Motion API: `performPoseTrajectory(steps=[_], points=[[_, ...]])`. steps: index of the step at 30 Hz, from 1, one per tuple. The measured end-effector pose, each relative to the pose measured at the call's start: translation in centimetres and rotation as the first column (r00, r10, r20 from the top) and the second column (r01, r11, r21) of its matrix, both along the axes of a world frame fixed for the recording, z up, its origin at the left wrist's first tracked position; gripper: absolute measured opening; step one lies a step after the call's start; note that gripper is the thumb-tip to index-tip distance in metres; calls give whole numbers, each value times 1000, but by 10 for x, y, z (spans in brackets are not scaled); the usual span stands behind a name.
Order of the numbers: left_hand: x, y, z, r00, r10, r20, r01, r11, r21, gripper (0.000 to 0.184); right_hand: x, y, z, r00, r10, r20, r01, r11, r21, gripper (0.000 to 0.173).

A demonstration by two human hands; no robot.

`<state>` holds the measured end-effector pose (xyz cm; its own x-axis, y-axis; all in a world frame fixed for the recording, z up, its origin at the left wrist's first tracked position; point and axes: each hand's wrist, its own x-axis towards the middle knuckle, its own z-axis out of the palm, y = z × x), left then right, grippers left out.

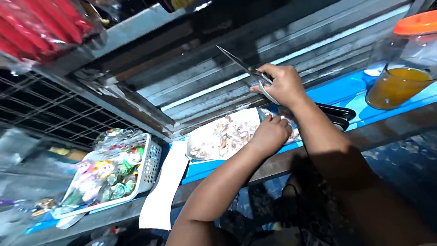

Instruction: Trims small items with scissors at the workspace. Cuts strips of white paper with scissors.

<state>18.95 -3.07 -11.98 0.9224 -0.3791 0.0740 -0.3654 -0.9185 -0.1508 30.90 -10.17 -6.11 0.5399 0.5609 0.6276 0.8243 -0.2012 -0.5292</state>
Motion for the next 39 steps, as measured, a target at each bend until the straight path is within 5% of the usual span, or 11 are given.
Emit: performPoseTrajectory(steps=[5,8,11,16,19,22,26,33,39], points=[[-17,32,46,988,152,-18,-146,907,-396,16,4,-3,-3,999,-44,-5,44,981,188,44],[-38,61,73,958,276,79,-144,700,-699,14,8,-1,-4,999,-46,4,42,946,322,44],[-62,85,89,923,357,145,-2,382,-924,6,8,0,-5,1000,-26,-18,30,944,327,45],[-90,105,97,871,489,43,116,-121,-986,20,0,9,-10,999,39,-16,-35,978,206,44],[-94,119,82,869,489,-71,85,-290,-953,18,-10,17,-15,995,97,-18,-94,990,106,43],[-92,126,70,886,428,-180,22,-427,-904,52,-18,23,-20,990,139,-23,-139,990,23,41],[-88,143,43,915,363,-173,6,-442,-897,34,-23,26,-25,988,155,15,-155,987,-35,38],[-98,148,31,934,354,-52,-13,-114,-993,37,-22,28,-31,988,152,34,-146,981,-131,41],[-101,150,35,943,329,42,90,-133,-987,52,-25,32,-34,986,162,43,-154,976,-154,45]])
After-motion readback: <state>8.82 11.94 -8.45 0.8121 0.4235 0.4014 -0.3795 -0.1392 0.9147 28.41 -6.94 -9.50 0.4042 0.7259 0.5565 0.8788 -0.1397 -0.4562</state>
